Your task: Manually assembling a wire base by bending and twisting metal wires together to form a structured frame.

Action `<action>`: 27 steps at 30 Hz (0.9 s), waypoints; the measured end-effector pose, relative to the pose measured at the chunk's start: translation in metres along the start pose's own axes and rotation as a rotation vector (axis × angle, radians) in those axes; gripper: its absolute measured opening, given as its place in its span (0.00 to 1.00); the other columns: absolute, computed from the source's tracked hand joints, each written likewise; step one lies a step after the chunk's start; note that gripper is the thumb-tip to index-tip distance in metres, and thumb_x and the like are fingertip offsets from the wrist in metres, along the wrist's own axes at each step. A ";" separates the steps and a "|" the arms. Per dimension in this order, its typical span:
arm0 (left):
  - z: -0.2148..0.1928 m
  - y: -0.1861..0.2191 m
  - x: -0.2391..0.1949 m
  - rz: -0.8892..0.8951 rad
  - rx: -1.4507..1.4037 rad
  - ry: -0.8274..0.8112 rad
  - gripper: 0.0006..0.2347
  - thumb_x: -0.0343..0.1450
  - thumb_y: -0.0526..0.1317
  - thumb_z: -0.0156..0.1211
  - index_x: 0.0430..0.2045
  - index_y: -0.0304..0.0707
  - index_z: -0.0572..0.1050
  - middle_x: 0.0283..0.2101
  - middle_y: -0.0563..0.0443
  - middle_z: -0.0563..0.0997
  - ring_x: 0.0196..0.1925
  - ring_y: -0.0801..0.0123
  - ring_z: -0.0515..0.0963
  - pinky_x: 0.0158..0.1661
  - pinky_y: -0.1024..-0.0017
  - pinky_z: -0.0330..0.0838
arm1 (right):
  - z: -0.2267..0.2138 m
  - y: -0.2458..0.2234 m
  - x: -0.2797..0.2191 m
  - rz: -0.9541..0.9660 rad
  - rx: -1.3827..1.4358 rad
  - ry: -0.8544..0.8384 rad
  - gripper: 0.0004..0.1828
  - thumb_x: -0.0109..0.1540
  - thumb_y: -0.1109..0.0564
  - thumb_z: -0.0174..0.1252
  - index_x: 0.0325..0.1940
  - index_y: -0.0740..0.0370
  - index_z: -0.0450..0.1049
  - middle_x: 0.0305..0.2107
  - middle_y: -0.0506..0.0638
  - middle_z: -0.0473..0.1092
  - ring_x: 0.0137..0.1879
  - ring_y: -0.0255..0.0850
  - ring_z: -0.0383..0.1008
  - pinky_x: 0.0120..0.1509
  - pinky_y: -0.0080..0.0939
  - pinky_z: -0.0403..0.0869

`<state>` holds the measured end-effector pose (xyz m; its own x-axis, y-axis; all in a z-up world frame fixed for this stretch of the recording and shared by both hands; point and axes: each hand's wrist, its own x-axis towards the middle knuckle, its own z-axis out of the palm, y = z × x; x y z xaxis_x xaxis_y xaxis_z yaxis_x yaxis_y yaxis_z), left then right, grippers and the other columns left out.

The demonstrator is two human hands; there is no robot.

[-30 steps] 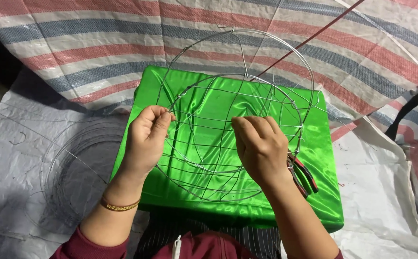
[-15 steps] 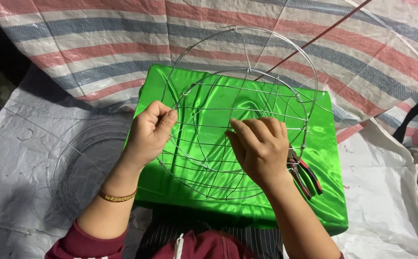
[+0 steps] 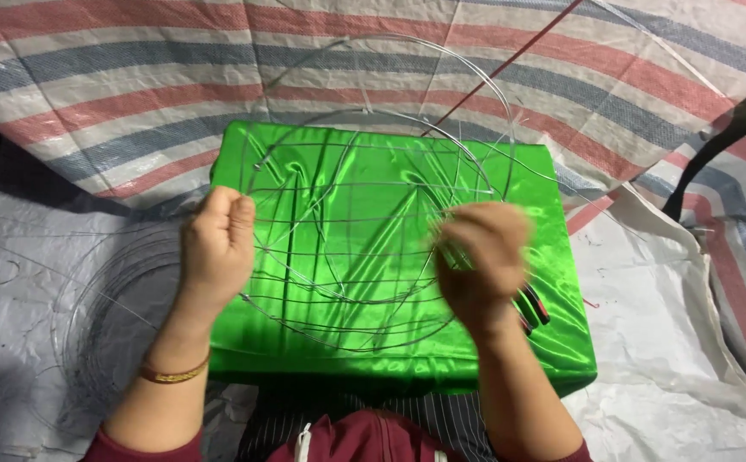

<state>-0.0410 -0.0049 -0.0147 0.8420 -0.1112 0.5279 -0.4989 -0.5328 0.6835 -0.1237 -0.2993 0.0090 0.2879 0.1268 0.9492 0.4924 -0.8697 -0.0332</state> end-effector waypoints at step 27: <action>-0.001 -0.011 -0.003 -0.169 -0.084 0.039 0.15 0.84 0.41 0.49 0.27 0.36 0.73 0.21 0.42 0.76 0.26 0.49 0.78 0.34 0.55 0.74 | 0.014 0.044 -0.076 0.901 0.667 0.062 0.05 0.65 0.62 0.62 0.39 0.69 0.76 0.15 0.54 0.66 0.24 0.33 0.60 0.30 0.34 0.64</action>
<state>-0.0389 0.0024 -0.0230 0.9077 0.0074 0.4196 -0.3673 -0.4694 0.8029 -0.1119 -0.3407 -0.0690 0.7287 -0.4595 0.5077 0.4716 -0.2008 -0.8586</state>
